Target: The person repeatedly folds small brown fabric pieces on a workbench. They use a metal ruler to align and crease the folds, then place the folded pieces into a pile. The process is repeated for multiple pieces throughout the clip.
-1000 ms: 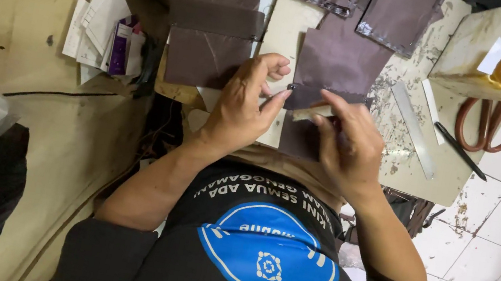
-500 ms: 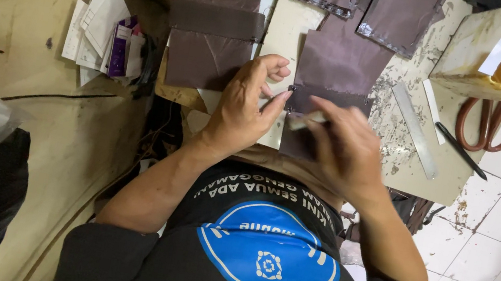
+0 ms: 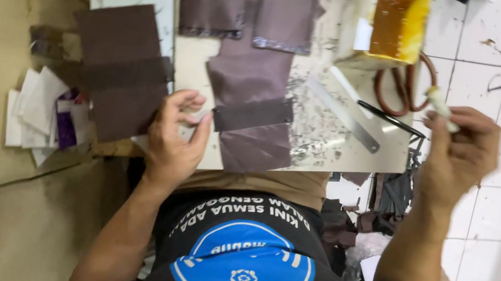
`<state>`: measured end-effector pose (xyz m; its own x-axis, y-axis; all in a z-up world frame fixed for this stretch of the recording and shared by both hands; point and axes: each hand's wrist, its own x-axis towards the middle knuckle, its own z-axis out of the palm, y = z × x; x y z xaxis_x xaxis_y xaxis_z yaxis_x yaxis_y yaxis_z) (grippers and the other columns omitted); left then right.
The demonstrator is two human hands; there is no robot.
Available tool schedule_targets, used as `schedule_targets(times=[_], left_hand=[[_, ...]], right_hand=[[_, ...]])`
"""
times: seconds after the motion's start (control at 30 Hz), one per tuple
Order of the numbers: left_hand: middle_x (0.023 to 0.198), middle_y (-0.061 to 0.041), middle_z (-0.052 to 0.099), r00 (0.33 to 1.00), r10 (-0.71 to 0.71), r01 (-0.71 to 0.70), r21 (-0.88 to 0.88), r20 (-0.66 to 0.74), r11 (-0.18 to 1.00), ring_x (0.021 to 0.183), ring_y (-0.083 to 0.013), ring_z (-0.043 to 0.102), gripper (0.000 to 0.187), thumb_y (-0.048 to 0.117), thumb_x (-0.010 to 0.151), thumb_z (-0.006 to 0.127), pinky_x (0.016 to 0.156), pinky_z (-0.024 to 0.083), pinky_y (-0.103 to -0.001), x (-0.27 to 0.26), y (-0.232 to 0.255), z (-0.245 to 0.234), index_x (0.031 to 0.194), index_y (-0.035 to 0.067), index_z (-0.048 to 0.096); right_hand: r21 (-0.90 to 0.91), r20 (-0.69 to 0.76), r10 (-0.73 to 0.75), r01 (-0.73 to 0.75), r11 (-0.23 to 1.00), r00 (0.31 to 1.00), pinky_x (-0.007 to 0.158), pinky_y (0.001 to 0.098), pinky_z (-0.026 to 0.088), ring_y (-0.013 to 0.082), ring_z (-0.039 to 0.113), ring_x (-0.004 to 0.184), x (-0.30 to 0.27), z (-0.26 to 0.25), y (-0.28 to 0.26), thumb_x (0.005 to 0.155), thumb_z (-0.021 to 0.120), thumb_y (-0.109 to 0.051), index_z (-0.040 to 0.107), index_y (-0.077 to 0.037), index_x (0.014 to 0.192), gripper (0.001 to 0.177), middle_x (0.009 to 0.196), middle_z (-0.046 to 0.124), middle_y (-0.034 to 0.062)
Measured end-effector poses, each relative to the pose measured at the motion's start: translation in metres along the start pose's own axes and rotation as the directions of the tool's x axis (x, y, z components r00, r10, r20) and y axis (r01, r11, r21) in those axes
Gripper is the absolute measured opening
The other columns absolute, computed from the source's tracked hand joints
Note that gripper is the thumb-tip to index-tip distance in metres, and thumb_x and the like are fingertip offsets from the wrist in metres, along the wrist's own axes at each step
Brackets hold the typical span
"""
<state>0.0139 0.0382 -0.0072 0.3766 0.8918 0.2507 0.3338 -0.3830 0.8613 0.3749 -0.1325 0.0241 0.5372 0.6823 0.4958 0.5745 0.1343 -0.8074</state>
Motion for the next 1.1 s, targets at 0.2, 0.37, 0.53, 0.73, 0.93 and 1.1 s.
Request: schedule_targets(times=[0.2,0.37,0.53,0.73,0.93,1.1], left_hand=[[0.106,-0.018,0.071,0.998,0.054,-0.054,0.001,-0.019,0.999,0.092,-0.0326,0.073,0.038,-0.006,0.091,0.074,0.069,0.06,-0.031,0.001,-0.008,0.003,0.125,-0.005,0.057],[0.106,-0.019,0.071,0.998,0.062,-0.061,0.023,-0.033,0.998,0.092,-0.0324,0.073,0.037,-0.006,0.091,0.074,0.068,0.059,-0.03,0.0,-0.007,0.007,0.124,-0.006,0.058],[0.105,-0.018,0.072,0.997,0.063,-0.061,0.036,-0.04,0.997,0.092,-0.032,0.073,0.034,-0.006,0.092,0.073,0.068,0.059,-0.03,0.0,-0.007,0.008,0.123,-0.005,0.058],[0.104,-0.018,0.073,0.993,0.058,-0.051,0.065,-0.103,0.997,0.092,-0.0326,0.074,0.036,-0.005,0.09,0.076,0.069,0.06,-0.03,-0.001,-0.004,0.011,0.123,-0.004,0.06],[0.115,-0.011,0.072,0.997,-0.045,0.047,0.038,-0.059,0.998,0.094,-0.02,0.071,0.035,0.005,0.095,0.073,0.08,0.059,-0.028,-0.005,0.001,0.004,0.125,0.006,0.057],[0.121,-0.016,0.065,0.992,0.112,-0.117,0.087,0.061,0.989,0.113,-0.0277,0.063,0.044,0.005,0.094,0.075,0.084,0.06,-0.033,-0.002,0.006,0.002,0.133,0.0,0.054]], right_hand=[[0.017,-0.15,0.015,-0.013,1.0,0.989,0.083,0.0386,0.059,0.03,0.069,0.093,0.003,0.027,0.038,0.103,0.066,0.018,0.054,0.012,0.102,0.014,0.107,0.058,0.0261],[-0.015,-0.17,-0.025,0.023,1.0,0.985,0.085,0.0373,0.056,0.0254,0.067,0.094,0.015,0.052,0.059,0.101,0.069,0.016,0.055,0.007,0.098,0.017,0.106,0.056,0.0205],[-0.242,-0.087,-0.057,0.035,0.97,0.995,0.078,0.0366,0.056,0.0298,0.067,0.089,0.027,0.064,0.039,0.097,0.073,0.017,0.057,0.005,0.094,0.021,0.098,0.054,0.0164],[-0.376,0.062,-0.165,0.176,0.91,0.984,0.081,0.0429,0.053,0.0382,0.064,0.094,0.02,0.051,0.039,0.099,0.084,0.006,0.061,0.002,0.1,0.024,0.099,0.057,0.0155],[-0.527,0.348,-0.03,0.222,0.82,0.937,0.078,0.0381,0.048,0.0289,0.062,0.089,-0.021,0.017,-0.007,0.111,0.076,-0.001,0.066,0.005,0.115,0.012,0.104,0.069,0.0182],[-0.626,0.486,0.121,0.248,0.739,0.866,0.094,0.0437,0.048,0.0331,0.063,0.108,-0.048,0.011,-0.013,0.102,0.073,-0.01,0.065,0.003,0.118,0.022,0.118,0.07,0.0185]])
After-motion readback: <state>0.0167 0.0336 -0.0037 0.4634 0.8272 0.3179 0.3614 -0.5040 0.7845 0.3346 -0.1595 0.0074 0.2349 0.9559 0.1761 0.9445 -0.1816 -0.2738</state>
